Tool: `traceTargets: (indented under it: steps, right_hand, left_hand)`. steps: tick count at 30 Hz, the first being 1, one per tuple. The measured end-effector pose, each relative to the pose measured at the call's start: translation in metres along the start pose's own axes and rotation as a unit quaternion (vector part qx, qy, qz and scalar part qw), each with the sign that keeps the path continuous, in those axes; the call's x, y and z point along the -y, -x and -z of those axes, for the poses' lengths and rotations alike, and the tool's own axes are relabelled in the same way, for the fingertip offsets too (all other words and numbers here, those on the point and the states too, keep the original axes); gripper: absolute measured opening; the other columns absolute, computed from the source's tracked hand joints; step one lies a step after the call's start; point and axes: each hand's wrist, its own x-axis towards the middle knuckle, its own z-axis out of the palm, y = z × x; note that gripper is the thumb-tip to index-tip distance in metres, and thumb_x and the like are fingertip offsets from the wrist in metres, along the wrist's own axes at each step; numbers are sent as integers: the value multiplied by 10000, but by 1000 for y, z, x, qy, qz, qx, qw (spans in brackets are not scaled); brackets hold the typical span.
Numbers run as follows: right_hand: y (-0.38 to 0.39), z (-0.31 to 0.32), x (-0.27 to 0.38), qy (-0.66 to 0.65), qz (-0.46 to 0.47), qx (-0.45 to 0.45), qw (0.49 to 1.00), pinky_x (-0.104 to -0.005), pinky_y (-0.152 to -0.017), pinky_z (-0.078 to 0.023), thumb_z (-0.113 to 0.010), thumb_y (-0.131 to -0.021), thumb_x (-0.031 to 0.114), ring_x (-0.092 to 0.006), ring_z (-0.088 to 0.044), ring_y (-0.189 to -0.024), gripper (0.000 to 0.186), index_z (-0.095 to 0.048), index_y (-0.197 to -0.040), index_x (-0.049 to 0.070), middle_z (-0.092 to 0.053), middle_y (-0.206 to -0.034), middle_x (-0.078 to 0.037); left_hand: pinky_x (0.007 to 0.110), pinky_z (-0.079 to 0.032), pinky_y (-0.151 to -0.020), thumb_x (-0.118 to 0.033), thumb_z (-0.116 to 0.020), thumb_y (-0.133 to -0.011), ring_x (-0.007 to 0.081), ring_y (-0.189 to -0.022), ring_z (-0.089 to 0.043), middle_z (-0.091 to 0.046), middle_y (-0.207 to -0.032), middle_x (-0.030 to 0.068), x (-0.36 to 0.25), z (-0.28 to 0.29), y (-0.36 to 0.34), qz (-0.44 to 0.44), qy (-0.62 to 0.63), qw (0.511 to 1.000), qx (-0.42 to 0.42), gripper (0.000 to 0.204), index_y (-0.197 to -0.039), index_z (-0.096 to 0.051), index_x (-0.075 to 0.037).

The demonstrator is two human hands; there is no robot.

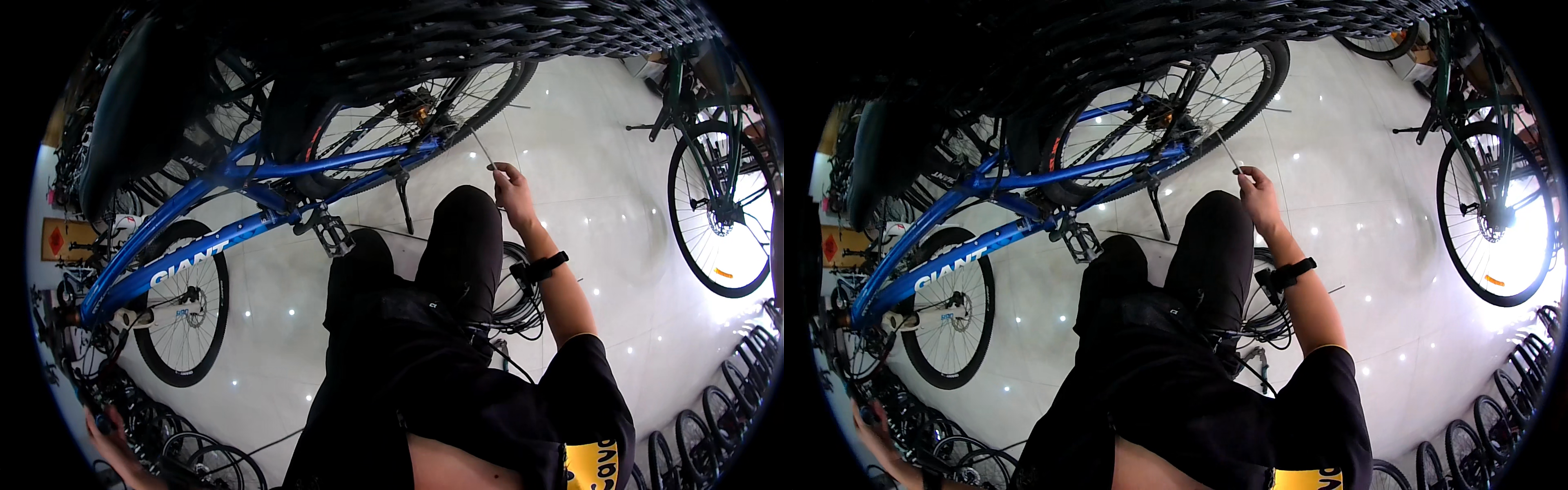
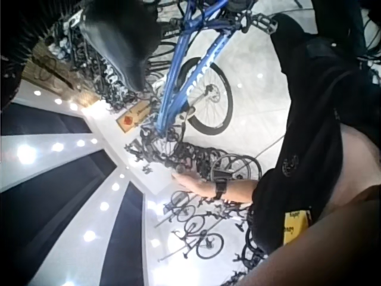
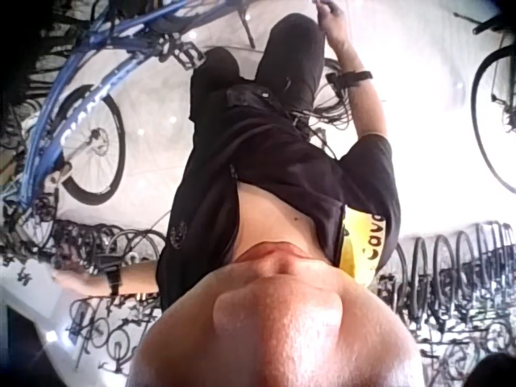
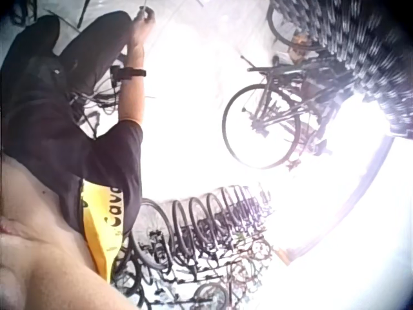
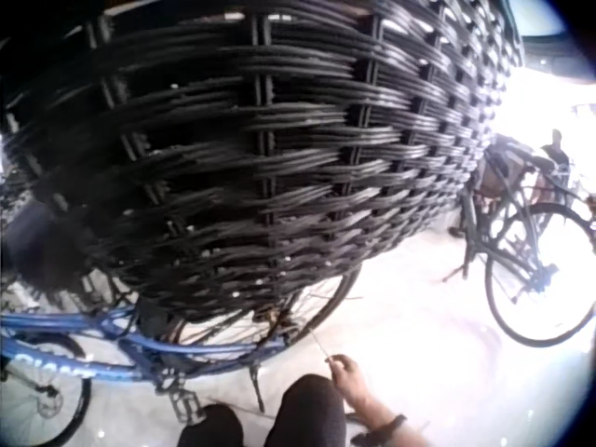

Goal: The person sits on the floor of a bicycle shop and works on the rear derailleur of a blue Giant bicycle. They use pliers to cut a cable, thread the cable through the frame and derailleur, and use an Allen key to tighten the cable anchor bolt.

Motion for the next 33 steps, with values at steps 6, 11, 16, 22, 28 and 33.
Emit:
traceTargets:
  steps: [6,11,16,22,28,33]
  right_hand:
    - [13,-14,1,-35,-29,-11,999,-224,-465,-288,-517,-956,195,-30,-362,-515,213,-628,-941,15,-424,-598,71]
    - [18,-29,2,-72,-27,-3,997,-219,-441,-262,-497,-966,181,-30,-341,-488,213,-624,-940,12,-398,-583,72]
    - [24,-34,8,-90,-28,-5,996,-211,-419,-241,-480,-979,190,-32,-308,-459,207,-611,-956,30,-361,-570,75]
    - [24,-38,7,-104,-46,-26,993,-223,-410,-260,-473,-964,165,-41,-337,-450,224,-613,-944,-8,-388,-553,61]
    - [27,-40,6,-136,-46,-22,989,-231,-405,-250,-465,-965,172,-45,-321,-449,226,-607,-949,-4,-368,-554,60]
    - [26,-34,2,-273,-88,24,958,-228,-411,-212,-448,-977,160,-52,-261,-455,208,-586,-973,3,-294,-560,62]
  left_hand:
    - [369,-282,-1046,-442,-575,-893,172,-1223,-381,-414,-1384,111,3,-16,9,-66,-41,997,-5,584,-1390,-464,-156]
    - [313,-390,-973,-399,-579,-909,181,-1163,-472,-482,-1336,106,5,14,-25,8,30,999,-18,524,-1338,-505,-107]
    - [290,-431,-908,-406,-584,-906,181,-1038,-557,-566,-1187,91,-5,7,-19,-26,-43,999,-16,516,-1310,-523,-91]
    - [301,-406,-844,-552,-616,-824,127,-908,-541,-585,-989,26,-16,-32,27,74,-34,996,-29,609,-1310,-534,-193]
    - [313,-365,-847,-602,-617,-792,133,-834,-503,-546,-912,-3,-6,-18,7,68,-48,996,-42,632,-1296,-537,-230]
    - [402,-406,-860,-547,-638,-816,195,-939,-509,-523,-1072,95,-12,-49,36,-143,-227,943,-197,613,-1223,-513,-105]
